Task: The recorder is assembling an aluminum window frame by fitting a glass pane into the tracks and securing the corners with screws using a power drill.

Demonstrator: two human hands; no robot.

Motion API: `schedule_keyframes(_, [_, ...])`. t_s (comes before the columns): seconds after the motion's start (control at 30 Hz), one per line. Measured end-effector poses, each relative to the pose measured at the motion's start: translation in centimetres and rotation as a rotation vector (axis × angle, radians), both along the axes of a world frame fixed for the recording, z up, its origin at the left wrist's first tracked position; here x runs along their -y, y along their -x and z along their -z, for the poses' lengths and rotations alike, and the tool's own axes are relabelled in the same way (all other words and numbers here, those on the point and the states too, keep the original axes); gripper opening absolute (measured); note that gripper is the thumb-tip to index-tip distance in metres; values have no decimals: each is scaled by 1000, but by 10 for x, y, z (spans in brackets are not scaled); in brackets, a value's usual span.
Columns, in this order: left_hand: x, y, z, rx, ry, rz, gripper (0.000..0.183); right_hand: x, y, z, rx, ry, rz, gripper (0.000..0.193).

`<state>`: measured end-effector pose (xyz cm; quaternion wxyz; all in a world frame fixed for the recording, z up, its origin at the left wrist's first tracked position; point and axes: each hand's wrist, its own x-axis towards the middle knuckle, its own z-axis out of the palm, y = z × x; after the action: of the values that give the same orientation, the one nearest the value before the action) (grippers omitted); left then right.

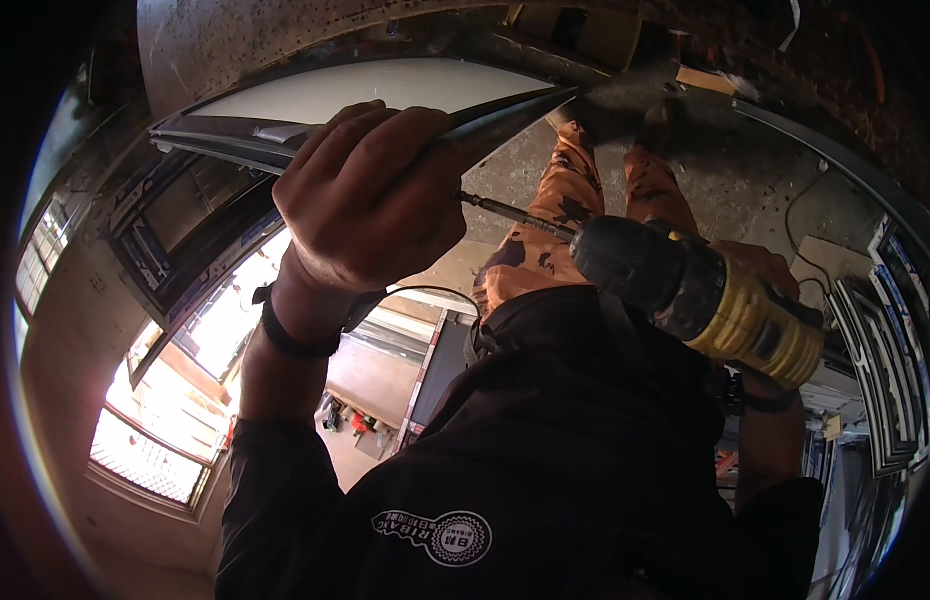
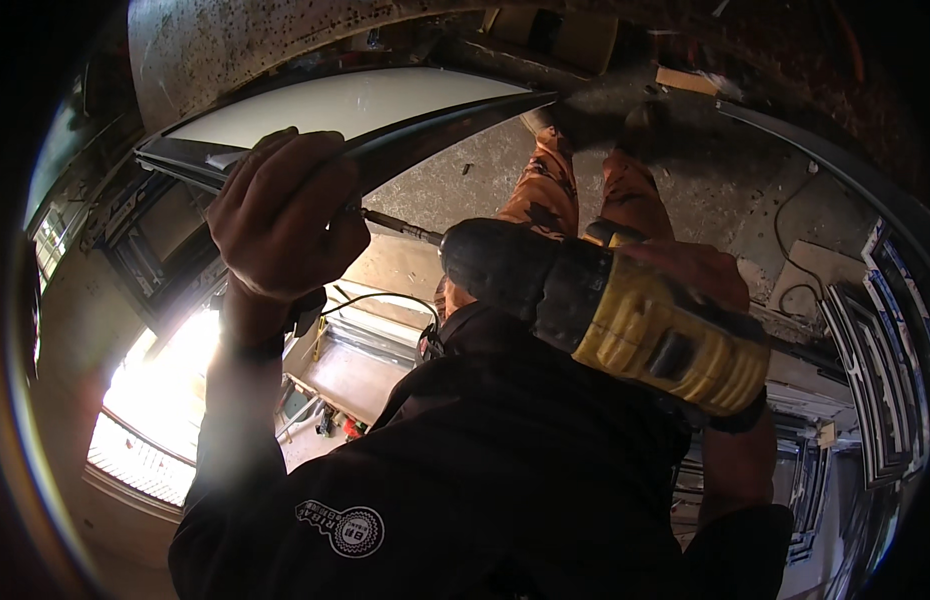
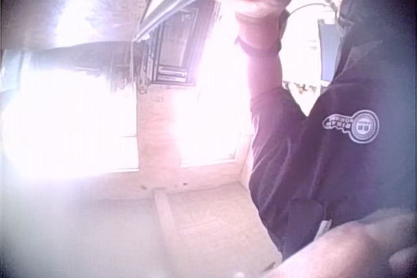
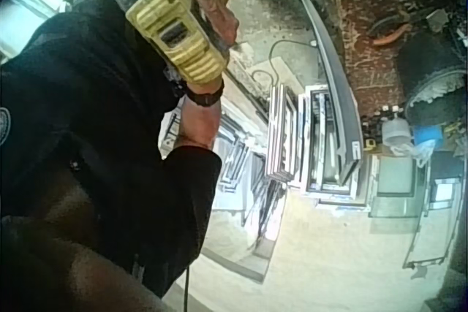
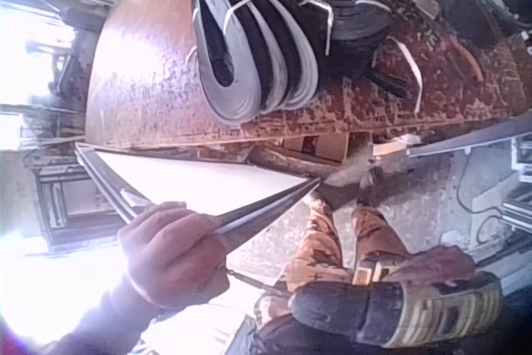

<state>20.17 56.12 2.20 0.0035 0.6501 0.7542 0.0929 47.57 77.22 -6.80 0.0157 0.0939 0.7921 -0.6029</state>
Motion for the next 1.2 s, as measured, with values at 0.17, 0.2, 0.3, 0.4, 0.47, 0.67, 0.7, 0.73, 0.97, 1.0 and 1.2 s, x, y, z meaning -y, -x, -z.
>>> schedule_keyframes(0.17, [8,8,6,-35,-94,58,23,5,-1,8,-47,-1,-9,67])
schedule_keyframes(0.2, [8,9,6,-41,-90,58,24,5,-1,7,1,36,-13,65])
schedule_keyframes(0.3, [-5,8,-10,73,111,34,24,6,-6,0,336,311,57,65])
schedule_keyframes(0.4, [-8,18,-32,290,432,68,31,6,3,6,-26,149,53,65])
schedule_keyframes(0.47, [-14,24,-38,368,492,40,34,6,3,7,-61,134,57,66])
schedule_keyframes(0.67, [-27,32,-30,375,424,160,32,4,-3,3,109,221,133,68])
schedule_keyframes(0.7, [-28,34,-26,377,422,164,32,3,-2,3,90,79,65,70])
schedule_keyframes(0.73, [-27,35,-20,426,426,152,28,2,-2,3,72,-62,-4,72])
schedule_keyframes(0.97, [-24,32,-18,508,426,107,23,2,-1,6,-32,-165,-40,74])
schedule_keyframes(1.0, [-25,32,-17,508,426,109,23,3,1,5,-42,-159,-31,72])
schedule_keyframes(1.2, [-22,32,-16,473,418,117,24,8,10,2,9,86,40,70])
